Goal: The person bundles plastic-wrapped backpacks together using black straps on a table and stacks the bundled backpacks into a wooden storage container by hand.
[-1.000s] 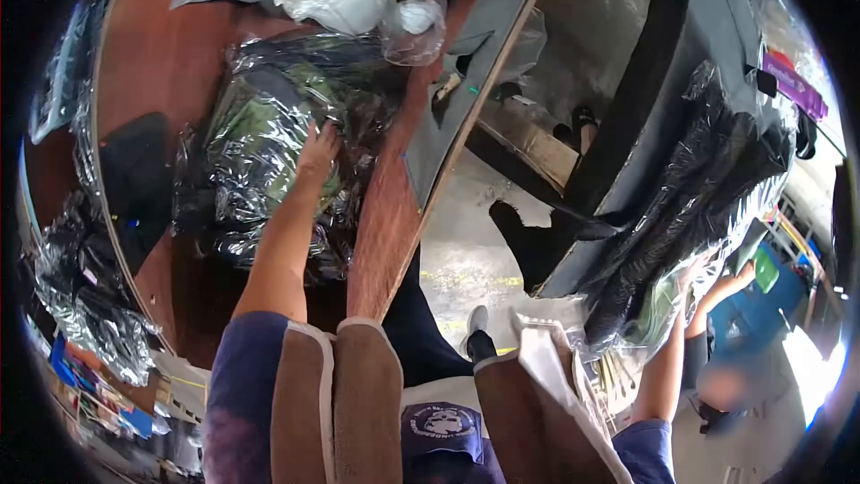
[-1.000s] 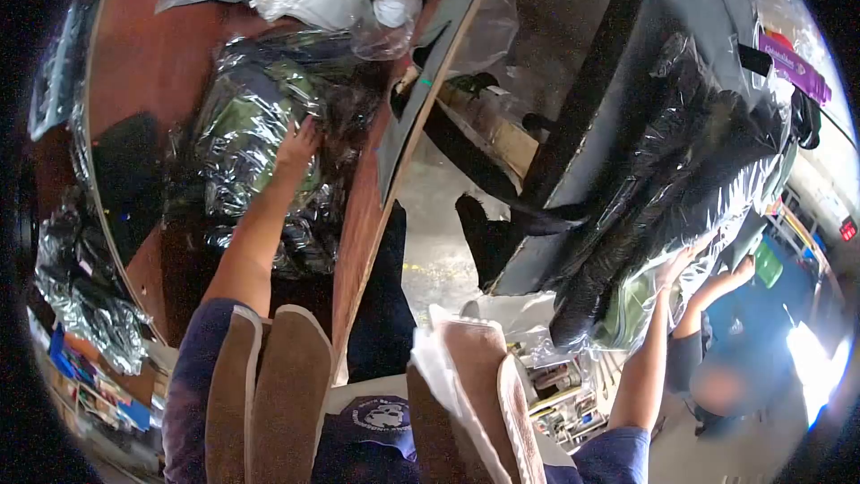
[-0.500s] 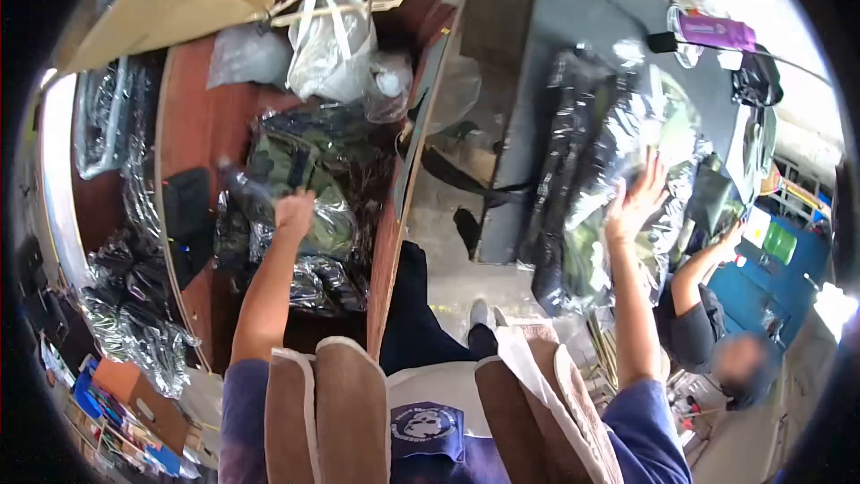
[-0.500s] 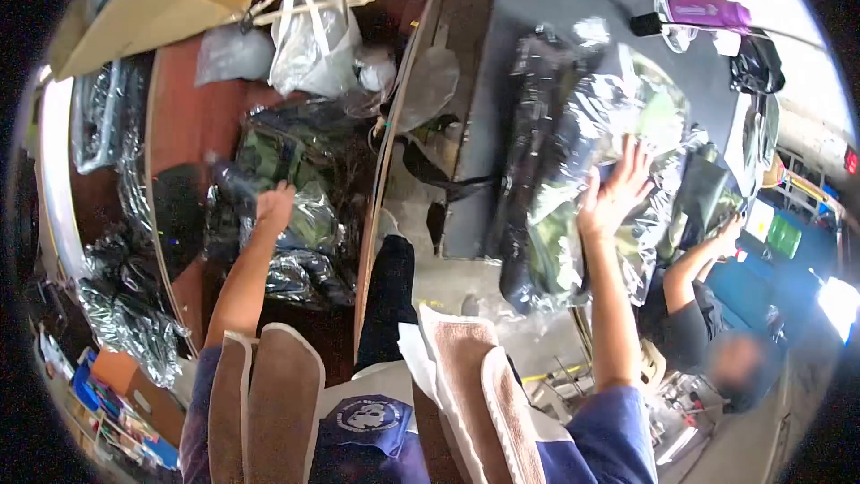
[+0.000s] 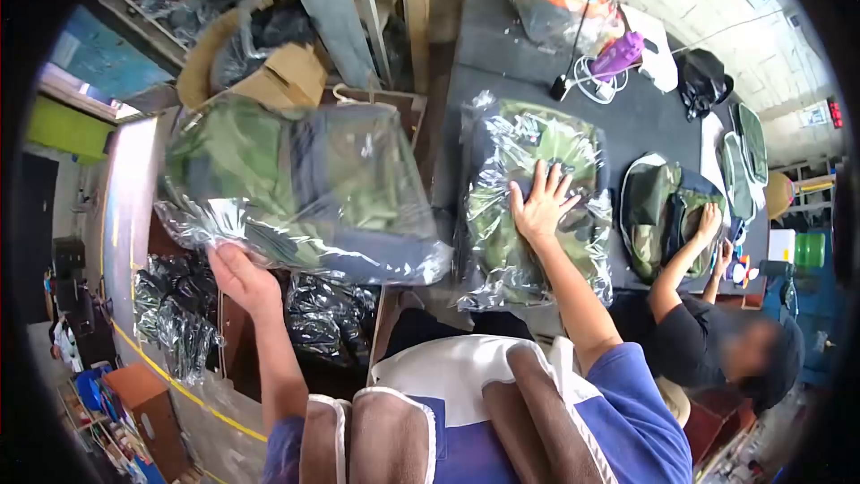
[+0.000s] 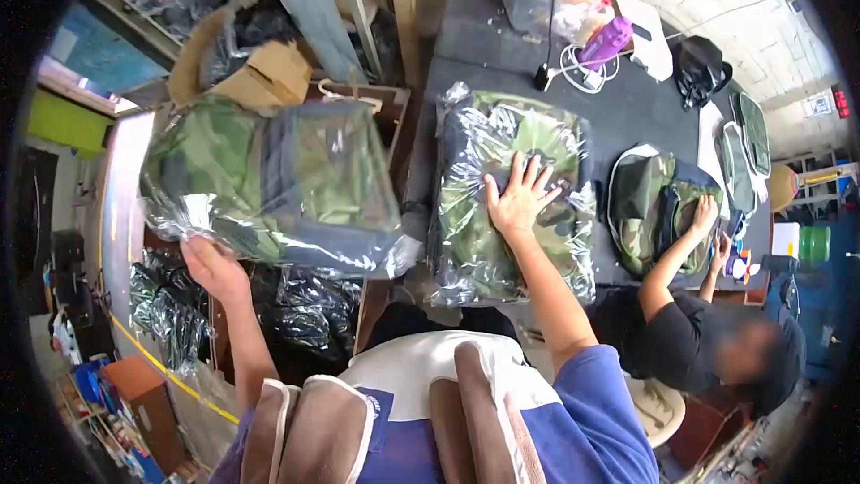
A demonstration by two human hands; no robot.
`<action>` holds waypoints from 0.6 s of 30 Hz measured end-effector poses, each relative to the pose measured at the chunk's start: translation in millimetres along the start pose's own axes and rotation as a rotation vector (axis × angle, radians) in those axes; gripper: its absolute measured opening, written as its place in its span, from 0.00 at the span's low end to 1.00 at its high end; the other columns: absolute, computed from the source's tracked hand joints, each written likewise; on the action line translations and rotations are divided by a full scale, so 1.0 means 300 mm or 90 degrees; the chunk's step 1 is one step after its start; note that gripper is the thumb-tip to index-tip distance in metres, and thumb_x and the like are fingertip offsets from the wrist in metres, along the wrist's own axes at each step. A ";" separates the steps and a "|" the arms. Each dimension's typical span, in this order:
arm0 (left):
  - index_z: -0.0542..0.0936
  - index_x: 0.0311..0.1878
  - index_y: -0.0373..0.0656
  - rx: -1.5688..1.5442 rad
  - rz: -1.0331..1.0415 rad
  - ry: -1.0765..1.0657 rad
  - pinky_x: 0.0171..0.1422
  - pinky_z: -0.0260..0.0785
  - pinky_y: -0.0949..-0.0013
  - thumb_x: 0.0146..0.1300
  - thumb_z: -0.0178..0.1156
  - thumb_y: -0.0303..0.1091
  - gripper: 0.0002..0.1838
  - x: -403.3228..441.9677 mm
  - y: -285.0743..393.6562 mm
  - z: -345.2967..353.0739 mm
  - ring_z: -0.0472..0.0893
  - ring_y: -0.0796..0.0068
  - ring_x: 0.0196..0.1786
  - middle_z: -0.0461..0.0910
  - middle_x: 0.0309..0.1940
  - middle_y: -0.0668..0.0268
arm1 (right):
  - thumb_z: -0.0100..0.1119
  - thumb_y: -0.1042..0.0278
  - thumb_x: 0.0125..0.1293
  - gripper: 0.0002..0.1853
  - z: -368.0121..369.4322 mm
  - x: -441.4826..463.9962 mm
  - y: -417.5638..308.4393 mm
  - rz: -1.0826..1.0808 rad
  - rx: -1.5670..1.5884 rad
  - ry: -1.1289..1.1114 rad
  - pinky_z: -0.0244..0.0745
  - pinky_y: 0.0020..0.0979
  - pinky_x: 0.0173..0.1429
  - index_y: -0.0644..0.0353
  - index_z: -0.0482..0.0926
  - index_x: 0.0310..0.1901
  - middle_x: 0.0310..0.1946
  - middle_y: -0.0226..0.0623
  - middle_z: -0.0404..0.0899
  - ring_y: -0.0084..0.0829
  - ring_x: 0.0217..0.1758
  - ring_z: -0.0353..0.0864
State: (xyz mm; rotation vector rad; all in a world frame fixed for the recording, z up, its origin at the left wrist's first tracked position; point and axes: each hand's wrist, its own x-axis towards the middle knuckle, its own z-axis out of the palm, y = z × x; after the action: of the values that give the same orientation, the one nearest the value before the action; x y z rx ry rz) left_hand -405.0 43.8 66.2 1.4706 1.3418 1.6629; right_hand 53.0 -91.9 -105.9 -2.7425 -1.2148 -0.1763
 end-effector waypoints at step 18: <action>0.83 0.51 0.40 -0.114 -0.317 -0.393 0.49 0.70 0.69 0.77 0.61 0.55 0.23 -0.307 0.034 1.022 0.76 0.78 0.43 0.80 0.39 0.71 | 0.76 0.63 0.59 0.14 -0.680 -0.322 0.634 0.333 0.952 -0.282 0.73 0.25 0.29 0.59 0.85 0.42 0.31 0.28 0.85 0.21 0.25 0.80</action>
State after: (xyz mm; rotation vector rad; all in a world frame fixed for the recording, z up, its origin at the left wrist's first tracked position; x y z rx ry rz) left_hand -89.9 57.3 10.2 1.2603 1.0563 0.8850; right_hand 119.2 -323.5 64.4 -1.5836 -0.2671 0.9890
